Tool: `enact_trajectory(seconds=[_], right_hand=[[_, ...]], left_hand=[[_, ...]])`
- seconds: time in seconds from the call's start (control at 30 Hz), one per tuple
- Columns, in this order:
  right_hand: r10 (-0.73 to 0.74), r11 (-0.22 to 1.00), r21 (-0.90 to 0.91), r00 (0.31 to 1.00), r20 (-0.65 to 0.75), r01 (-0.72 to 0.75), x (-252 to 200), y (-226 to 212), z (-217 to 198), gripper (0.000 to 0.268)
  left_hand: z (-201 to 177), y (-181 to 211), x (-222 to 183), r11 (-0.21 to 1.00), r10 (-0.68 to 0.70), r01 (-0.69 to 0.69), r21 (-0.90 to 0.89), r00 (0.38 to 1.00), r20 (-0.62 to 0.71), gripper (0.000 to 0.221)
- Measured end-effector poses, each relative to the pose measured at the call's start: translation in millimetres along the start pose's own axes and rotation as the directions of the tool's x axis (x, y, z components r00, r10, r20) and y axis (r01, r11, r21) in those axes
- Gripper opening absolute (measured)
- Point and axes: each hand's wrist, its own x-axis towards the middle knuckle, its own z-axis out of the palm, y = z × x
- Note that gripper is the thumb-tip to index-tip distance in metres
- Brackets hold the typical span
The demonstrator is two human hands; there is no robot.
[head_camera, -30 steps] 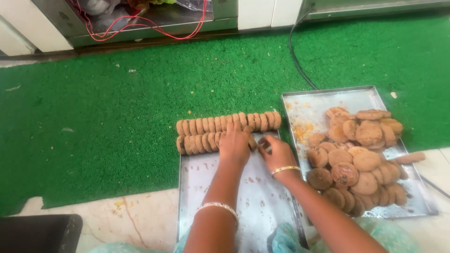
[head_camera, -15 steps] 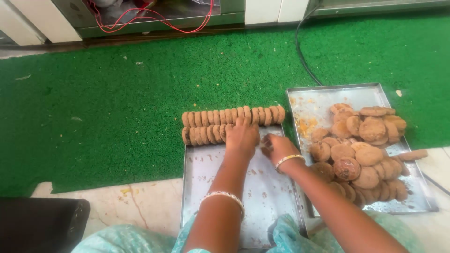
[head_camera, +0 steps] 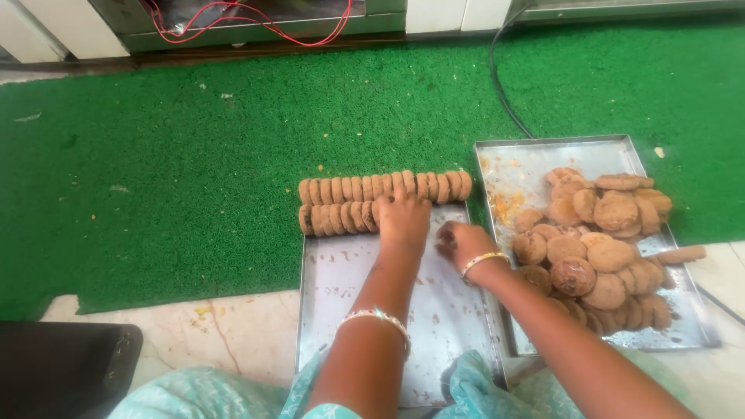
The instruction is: The person sits on the floor and arranges baked cookies, picking them one at a time from a pile on a metal tray and placing them into neat rows on a second metal tray, building up stacked rows of cookies.
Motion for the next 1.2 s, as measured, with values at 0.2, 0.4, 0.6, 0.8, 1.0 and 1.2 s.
enact_trajectory(seconds=[0.2, 0.4, 0.6, 0.8, 1.0, 1.2], right_hand=[[-0.061, 0.998, 0.023, 0.998, 0.035, 0.061, -12.3, 3.7, -2.6, 0.024], [-0.026, 0.996, 0.080, 0.997, -0.068, 0.031, -12.2, 16.7, -16.2, 0.021], [-0.098, 0.978, 0.161, 0.974, -0.205, 0.132, -22.6, 41.5, -29.1, 0.018], [-0.089, 0.986, 0.119, 0.975, -0.204, 0.114, -46.0, 46.6, -44.3, 0.017], [0.079, 0.989, 0.140, 0.974, -0.213, -0.050, -59.7, 53.4, -73.2, 0.022], [0.034, 0.999, 0.007, 0.925, -0.379, -0.034, -53.3, 83.5, -78.5, 0.030]], left_hand=[[-3.7, 3.8, -1.4, 1.000, -0.025, 0.025, -0.007, 1.000, 0.018, 0.054], [13.9, 10.0, 1.9, 1.000, -0.021, 0.020, -0.008, 0.994, -0.112, 0.042], [5.9, 24.3, -16.3, 0.993, 0.114, -0.104, 0.046, 0.927, -0.357, 0.041], [-28.1, 41.7, -24.0, 0.965, 0.256, -0.225, 0.137, 0.921, -0.294, 0.040], [-30.0, 30.1, -7.8, 0.961, 0.258, -0.246, 0.131, 0.963, -0.084, 0.033], [-31.7, -7.0, -32.0, 0.976, 0.206, -0.216, -0.020, 0.954, -0.219, 0.031]])
